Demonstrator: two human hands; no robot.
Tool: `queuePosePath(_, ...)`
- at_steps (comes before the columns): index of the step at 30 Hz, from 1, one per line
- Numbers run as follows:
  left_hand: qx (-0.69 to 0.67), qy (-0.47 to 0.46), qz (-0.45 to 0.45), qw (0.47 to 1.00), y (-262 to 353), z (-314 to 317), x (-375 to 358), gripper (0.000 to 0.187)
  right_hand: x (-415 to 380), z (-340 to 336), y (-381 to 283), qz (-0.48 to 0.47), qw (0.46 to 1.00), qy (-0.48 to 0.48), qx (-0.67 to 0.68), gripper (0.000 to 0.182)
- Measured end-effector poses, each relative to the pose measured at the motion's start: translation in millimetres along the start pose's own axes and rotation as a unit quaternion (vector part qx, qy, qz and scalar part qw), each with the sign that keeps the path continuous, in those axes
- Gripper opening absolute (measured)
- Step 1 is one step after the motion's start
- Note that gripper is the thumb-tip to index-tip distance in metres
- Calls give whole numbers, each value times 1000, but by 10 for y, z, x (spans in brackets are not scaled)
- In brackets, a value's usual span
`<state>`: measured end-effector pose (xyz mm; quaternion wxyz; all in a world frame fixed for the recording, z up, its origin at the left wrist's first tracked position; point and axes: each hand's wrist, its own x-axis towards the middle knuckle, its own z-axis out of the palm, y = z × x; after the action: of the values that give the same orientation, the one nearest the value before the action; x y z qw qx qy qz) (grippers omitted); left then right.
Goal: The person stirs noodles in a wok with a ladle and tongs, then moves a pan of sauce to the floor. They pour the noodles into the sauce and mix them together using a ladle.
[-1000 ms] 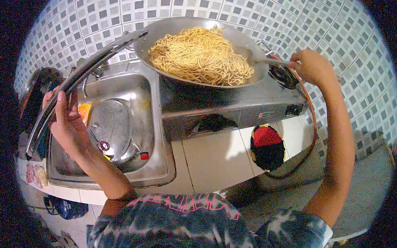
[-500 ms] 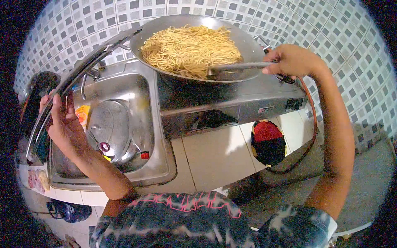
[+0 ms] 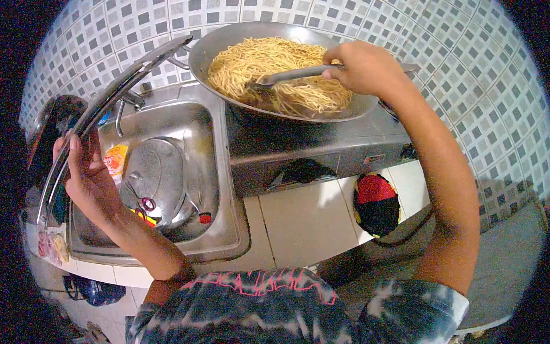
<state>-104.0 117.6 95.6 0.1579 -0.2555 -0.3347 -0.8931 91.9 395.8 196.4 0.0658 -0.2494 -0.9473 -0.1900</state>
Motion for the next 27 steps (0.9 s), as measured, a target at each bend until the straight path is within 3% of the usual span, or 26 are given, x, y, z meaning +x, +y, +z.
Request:
queuePosePath(7,2,24,-1,1000,32,30,-20,20,293,183,-1,60,994,-10,85,28)
queuePosePath(13,8,22,-4,1000,26,9,-3,20,471,475,477,2,990,53,132,29)
queuePosePath(16,2,17,-1,1000,14,33,-16,20,359,339,543,109,978,-30,175,30)
queuePosePath(19,2,18,-10,1000,-1,35,-5,20,194,227,573,207,953,-53,217,31)
queuePosePath(23,5,-7,2,1000,-20,24,-13,20,-33,127,772,229,947,-98,205,32)
queuePosePath(27,6,-8,-7,1000,-14,46,-20,20,-240,-58,870,257,950,-84,154,31)
